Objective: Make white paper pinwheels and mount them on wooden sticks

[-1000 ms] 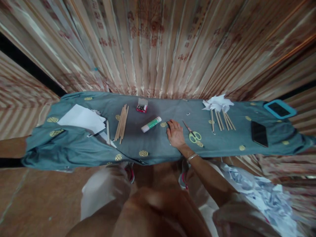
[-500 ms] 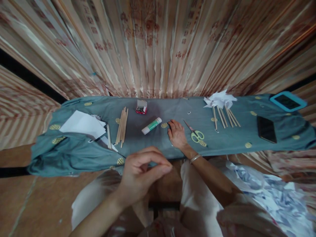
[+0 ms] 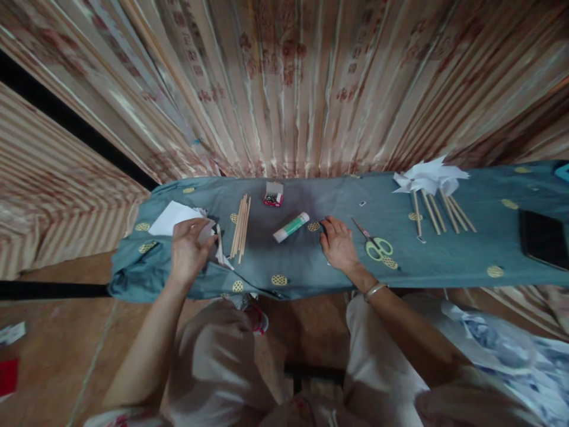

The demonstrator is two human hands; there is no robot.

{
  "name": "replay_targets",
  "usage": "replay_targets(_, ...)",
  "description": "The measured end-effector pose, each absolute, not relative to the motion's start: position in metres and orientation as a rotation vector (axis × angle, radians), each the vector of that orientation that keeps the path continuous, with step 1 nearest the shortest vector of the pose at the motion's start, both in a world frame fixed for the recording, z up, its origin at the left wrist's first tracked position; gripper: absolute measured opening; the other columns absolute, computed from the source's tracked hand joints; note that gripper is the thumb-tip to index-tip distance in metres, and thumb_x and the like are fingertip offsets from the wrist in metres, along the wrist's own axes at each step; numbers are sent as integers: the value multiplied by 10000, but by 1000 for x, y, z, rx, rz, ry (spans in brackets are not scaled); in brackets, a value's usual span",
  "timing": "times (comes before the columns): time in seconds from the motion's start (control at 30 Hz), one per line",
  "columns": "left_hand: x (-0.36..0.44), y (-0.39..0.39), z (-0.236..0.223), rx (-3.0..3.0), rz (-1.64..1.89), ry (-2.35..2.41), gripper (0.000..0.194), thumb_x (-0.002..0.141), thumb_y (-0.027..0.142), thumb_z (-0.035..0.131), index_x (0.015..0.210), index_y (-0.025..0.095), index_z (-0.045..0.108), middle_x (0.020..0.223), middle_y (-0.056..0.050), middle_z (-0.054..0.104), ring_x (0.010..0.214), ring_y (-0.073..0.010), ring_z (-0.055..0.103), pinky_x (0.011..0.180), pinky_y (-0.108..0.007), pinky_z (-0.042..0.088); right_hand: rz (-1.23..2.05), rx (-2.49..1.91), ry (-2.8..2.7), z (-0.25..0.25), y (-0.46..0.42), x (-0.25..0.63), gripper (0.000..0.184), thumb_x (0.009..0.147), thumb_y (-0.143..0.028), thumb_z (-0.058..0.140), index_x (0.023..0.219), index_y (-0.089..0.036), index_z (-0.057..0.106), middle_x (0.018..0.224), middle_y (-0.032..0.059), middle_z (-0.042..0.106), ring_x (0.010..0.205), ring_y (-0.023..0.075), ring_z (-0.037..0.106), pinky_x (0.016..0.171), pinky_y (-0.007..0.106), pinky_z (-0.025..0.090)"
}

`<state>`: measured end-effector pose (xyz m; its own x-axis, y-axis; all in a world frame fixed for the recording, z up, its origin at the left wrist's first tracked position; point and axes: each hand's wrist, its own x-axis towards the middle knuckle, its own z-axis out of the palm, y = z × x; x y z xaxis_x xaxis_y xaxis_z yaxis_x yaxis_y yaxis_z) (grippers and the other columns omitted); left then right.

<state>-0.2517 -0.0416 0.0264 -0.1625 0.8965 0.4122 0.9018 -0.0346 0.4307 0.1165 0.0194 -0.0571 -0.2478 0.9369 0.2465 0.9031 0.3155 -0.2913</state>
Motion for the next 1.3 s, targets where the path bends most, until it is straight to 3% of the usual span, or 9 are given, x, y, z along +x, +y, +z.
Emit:
replay_targets(0.1, -277, -40, 8, -2036, -738, -2227, 429, 788, 387, 612, 1143, 152, 665, 1188, -159, 660, 1155, -349, 555, 1037, -496, 430, 133, -1616, -2213, -59, 20, 117, 441, 967, -270, 371, 1332, -92, 545, 1435, 179, 538, 1290, 323, 459, 1029, 490, 389)
replay_targets(0.27, -284, -41, 0, -2031, -624, -2307, 431, 751, 379, 605, 1110, 150, 673, 1194, -165, 664, 1159, -355, 561, 1042, -484, 431, 145, -1626, -2214, -57, 20, 118, 442, 965, -264, 374, 1335, -90, 541, 1441, 181, 530, 1298, 325, 449, 1030, 486, 385)
replay_targets(0.5, -282, -48, 7, -1970, -936, -2405, 272, 783, 448, 595, 873, 225, 722, 1022, -96, 753, 1018, -313, 668, 924, -409, 490, 170, -1613, -2215, -55, 20, 118, 442, 962, -260, 367, 1335, -96, 538, 1431, 187, 530, 1290, 327, 452, 1018, 480, 379)
replay_targets(0.67, -287, -45, 8, -1694, -1078, -2585, 175, 710, 360, 674, 772, 208, 734, 809, -25, 765, 845, -275, 691, 803, -359, 503, 172, -1612, -2207, -56, 20, 118, 441, 959, -260, 369, 1329, -91, 539, 1431, 195, 526, 1295, 333, 447, 1014, 487, 377)
replay_targets(0.83, -288, -42, 12, -1443, -1332, -2738, 121, 626, 299, 781, 678, 197, 742, 625, 37, 719, 678, -203, 649, 674, -278, 471, 184, -1615, -2208, -56, 20, 118, 442, 957, -256, 377, 1328, -81, 541, 1427, 196, 530, 1297, 329, 445, 1019, 479, 375)
replay_targets(1.13, -280, -37, 22, -1190, -1562, -2814, 210, 491, 191, 896, 598, 175, 716, 515, 77, 647, 551, -129, 546, 564, -225, 402, 183, -1601, -2204, -55, 19, 118, 443, 961, -267, 366, 1326, -89, 542, 1424, 191, 531, 1292, 332, 449, 1013, 484, 381)
replay_targets(1.3, -280, -43, 29, -1219, -1601, -2853, 182, 588, 177, 858, 548, 162, 680, 429, 108, 521, 509, -74, 439, 554, -201, 348, 185, -1609, -2197, -55, 19, 118, 445, 960, -265, 362, 1327, -90, 542, 1430, 193, 527, 1301, 334, 442, 1018, 488, 378)
